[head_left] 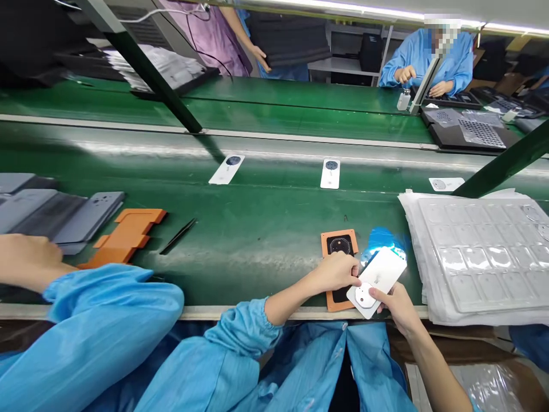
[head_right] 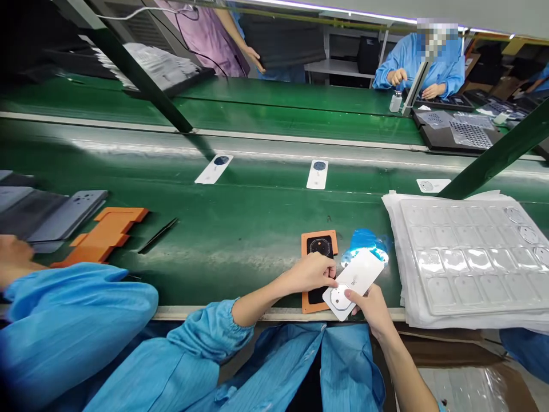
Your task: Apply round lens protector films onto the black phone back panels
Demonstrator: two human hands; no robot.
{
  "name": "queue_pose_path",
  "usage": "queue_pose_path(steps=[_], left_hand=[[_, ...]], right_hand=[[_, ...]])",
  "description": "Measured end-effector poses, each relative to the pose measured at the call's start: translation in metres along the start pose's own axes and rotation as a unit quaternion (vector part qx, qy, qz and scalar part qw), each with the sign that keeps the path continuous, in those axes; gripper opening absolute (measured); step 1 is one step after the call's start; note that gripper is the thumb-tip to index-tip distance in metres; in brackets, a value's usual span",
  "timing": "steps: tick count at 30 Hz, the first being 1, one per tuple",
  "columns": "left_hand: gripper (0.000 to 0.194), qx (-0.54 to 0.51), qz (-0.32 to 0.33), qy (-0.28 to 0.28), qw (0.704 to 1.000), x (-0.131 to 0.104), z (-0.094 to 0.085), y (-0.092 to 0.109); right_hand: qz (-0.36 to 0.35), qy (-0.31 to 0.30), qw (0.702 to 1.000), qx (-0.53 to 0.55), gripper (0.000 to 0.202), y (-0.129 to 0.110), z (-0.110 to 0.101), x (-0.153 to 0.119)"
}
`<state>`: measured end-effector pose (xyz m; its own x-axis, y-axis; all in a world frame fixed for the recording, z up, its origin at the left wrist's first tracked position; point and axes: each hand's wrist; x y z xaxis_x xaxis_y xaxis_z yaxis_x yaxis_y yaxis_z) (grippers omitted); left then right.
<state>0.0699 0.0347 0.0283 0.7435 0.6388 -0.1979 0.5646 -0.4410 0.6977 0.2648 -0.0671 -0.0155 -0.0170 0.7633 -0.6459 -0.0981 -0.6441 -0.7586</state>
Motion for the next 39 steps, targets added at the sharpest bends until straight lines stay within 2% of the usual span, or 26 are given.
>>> queue_pose_path(steps=[5, 9, 13, 20, 24, 27, 31, 36, 39], left_hand=[[0.031, 0.054, 0.016, -0.103, 0.993, 0.027, -0.009, -0.001], [0.035, 0.066, -0.017, -0.181, 0.981, 0.04, -0.017, 0.009], [0.033, 0.11, -0.056, -0.229, 0.966, 0.05, -0.02, 0.02], [0.032, 0.107, -0.056, -0.265, 0.957, 0.052, -0.018, 0.026], [0.031, 0.081, -0.032, -0.259, 0.962, 0.046, -0.023, 0.023], [0.032, 0.063, -0.017, -0.258, 0.964, 0.045, -0.027, 0.019], [0.034, 0.056, -0.034, -0.273, 0.96, 0.052, -0.025, 0.02], [0.038, 0.07, -0.062, -0.296, 0.951, 0.065, -0.022, 0.029], [0.036, 0.064, -0.059, -0.286, 0.954, 0.063, -0.024, 0.03]], right_hand=[[0.005, 0.013, 1.0, -0.002, 0.052, 0.004, 0.0, 0.0], [0.006, 0.023, 1.0, 0.006, 0.054, 0.007, 0.0, 0.001], [-0.003, 0.018, 1.0, 0.007, 0.053, 0.007, 0.0, -0.001], [-0.002, 0.019, 1.0, 0.009, 0.05, 0.008, -0.001, -0.003], [-0.016, 0.009, 0.999, 0.029, 0.05, 0.011, -0.003, -0.001], [-0.034, 0.033, 0.998, 0.052, 0.05, 0.014, -0.002, -0.001], [-0.033, 0.05, 0.997, 0.058, 0.051, 0.013, 0.001, -0.001], [-0.024, 0.045, 0.997, 0.052, 0.051, 0.01, 0.002, -0.004], [-0.023, 0.034, 0.997, 0.058, 0.05, 0.008, 0.0, -0.006]])
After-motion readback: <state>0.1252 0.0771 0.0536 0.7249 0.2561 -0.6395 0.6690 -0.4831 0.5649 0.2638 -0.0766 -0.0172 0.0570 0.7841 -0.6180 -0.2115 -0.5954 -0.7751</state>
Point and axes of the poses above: each hand's wrist, its own x-axis towards the middle knuckle, its own z-axis out of the palm, y = z × x, and after that the axes turned 9 degrees about z, right-handed
